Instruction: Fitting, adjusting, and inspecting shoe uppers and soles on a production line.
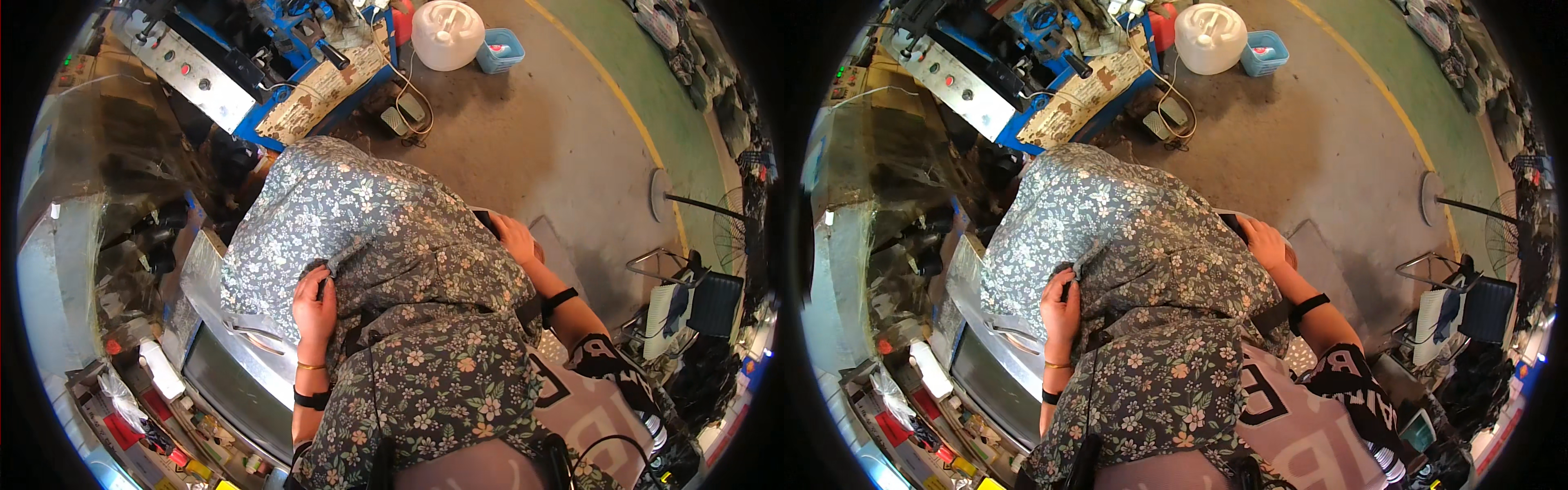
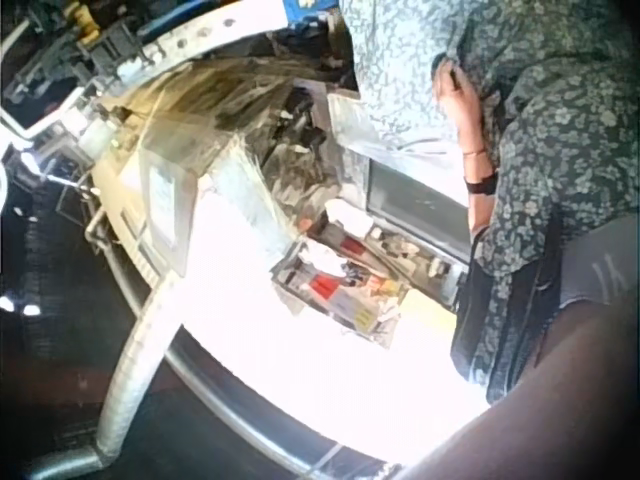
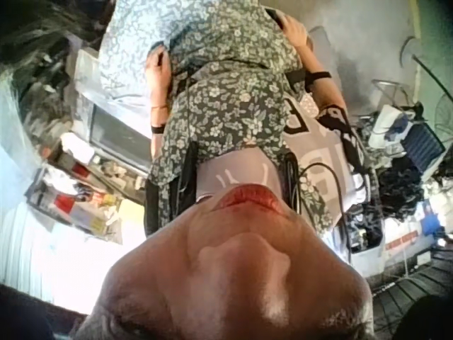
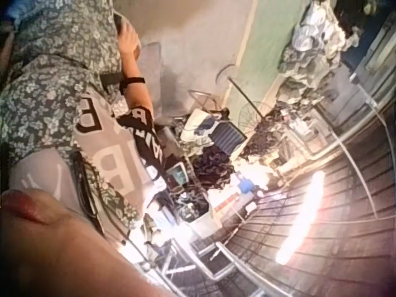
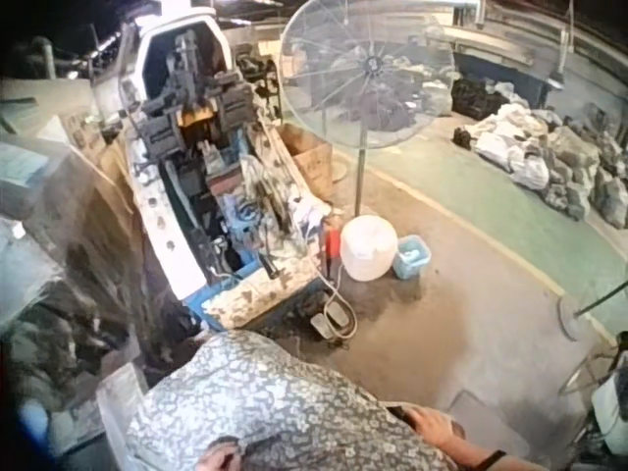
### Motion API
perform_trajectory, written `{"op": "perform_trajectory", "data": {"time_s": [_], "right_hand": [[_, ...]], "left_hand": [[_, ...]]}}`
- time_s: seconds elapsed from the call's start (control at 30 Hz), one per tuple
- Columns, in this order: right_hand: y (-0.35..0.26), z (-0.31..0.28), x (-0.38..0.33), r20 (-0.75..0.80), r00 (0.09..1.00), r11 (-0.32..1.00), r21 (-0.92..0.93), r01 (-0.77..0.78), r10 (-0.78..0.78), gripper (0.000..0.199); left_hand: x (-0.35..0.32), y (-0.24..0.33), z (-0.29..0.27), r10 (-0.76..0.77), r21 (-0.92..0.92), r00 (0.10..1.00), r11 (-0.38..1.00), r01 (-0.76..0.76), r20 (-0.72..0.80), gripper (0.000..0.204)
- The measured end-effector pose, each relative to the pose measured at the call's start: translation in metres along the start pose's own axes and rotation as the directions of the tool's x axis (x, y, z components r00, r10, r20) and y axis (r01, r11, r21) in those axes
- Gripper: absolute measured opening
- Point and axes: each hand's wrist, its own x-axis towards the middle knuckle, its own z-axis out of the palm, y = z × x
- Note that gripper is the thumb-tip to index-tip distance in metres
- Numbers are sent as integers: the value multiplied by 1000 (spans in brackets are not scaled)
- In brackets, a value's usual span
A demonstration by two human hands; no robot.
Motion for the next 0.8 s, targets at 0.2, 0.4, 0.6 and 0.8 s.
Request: {"op": "perform_trajectory", "data": {"time_s": [0.2,0.4,0.6,0.8], "right_hand": [[-6,-13,-2,150,983,993,32,-112,106,37],[-11,-26,0,336,918,973,18,-230,211,29],[88,-21,10,534,752,633,441,-637,386,33],[69,-98,79,51,711,406,791,-458,702,32]], "left_hand": [[8,8,-13,-199,-204,980,959,196,7,16],[80,22,-43,-151,-473,988,872,126,-15,22],[148,43,-40,46,-460,998,886,-60,-42,22],[149,10,-64,186,514,911,776,-366,368,38]]}}
